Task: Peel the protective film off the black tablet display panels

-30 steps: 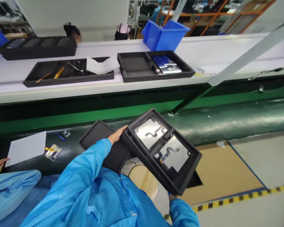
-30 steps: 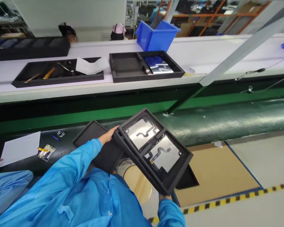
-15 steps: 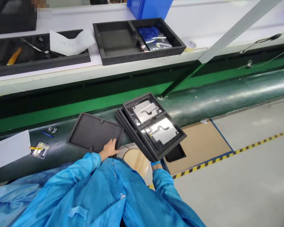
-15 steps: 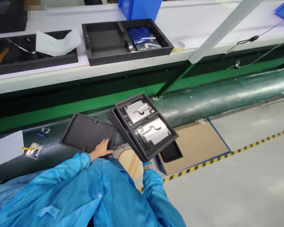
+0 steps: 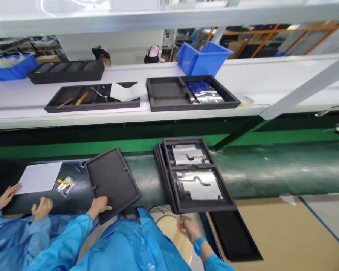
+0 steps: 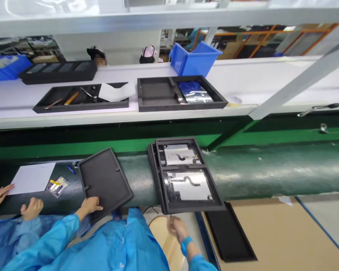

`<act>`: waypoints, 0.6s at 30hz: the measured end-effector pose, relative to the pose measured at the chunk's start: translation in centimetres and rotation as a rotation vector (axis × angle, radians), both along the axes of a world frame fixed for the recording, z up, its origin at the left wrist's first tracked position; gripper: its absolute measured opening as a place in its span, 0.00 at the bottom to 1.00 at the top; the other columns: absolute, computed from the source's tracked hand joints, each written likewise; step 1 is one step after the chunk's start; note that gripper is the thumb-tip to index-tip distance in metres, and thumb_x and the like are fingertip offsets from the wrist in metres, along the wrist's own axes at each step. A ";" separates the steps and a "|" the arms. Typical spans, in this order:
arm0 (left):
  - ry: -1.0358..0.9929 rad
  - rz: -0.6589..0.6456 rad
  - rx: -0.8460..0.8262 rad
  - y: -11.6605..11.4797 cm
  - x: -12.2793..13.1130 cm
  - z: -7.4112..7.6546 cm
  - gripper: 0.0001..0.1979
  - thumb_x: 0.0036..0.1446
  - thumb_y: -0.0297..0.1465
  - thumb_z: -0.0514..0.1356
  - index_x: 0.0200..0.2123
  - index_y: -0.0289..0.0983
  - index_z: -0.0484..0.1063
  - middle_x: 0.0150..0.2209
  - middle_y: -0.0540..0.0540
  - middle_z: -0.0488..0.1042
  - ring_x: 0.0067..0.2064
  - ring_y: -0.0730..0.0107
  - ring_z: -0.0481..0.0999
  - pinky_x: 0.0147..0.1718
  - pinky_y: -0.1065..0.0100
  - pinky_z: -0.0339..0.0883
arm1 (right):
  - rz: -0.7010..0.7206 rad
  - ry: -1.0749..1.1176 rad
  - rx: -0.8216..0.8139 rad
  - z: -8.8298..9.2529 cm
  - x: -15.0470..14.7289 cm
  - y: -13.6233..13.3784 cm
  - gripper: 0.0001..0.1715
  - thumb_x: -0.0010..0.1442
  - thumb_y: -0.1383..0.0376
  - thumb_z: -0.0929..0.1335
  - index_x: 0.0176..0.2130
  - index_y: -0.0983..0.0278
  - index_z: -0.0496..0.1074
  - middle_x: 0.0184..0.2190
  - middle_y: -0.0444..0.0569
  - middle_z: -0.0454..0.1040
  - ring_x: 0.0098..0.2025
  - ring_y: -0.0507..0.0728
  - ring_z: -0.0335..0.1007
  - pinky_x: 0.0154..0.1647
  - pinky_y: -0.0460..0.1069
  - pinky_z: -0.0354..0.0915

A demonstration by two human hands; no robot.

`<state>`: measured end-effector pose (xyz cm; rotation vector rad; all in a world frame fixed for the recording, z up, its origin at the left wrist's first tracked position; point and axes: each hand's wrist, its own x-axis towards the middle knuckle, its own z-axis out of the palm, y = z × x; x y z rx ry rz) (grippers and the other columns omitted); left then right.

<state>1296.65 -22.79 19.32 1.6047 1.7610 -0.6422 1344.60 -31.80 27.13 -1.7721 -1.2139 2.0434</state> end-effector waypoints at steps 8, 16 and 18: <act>-0.410 0.321 0.281 -4.7 -0.1 -1.1 0.16 0.69 0.44 0.60 0.41 0.35 0.75 0.39 0.45 0.78 0.43 0.62 0.79 0.50 0.58 0.73 | 0.192 0.249 0.452 9.3 -4.8 11.0 0.26 0.64 0.43 0.69 0.33 0.64 0.76 0.30 0.49 0.79 0.33 0.55 0.75 0.40 0.52 0.70; -0.684 0.580 0.403 -8.3 -0.4 0.0 0.36 0.47 0.67 0.57 0.37 0.40 0.76 0.36 0.41 0.79 0.40 0.53 0.80 0.44 0.58 0.75 | -0.276 -0.289 1.370 26.2 -12.3 38.2 0.27 0.64 0.58 0.67 0.59 0.65 0.72 0.51 0.60 0.79 0.44 0.62 0.77 0.55 0.61 0.72; -0.663 0.673 0.417 -9.4 -1.3 0.3 0.40 0.42 0.71 0.54 0.35 0.41 0.76 0.35 0.41 0.79 0.38 0.51 0.80 0.42 0.55 0.76 | -0.238 -0.472 1.319 28.4 -13.9 42.6 0.33 0.65 0.59 0.67 0.66 0.64 0.67 0.56 0.63 0.78 0.54 0.68 0.75 0.60 0.65 0.69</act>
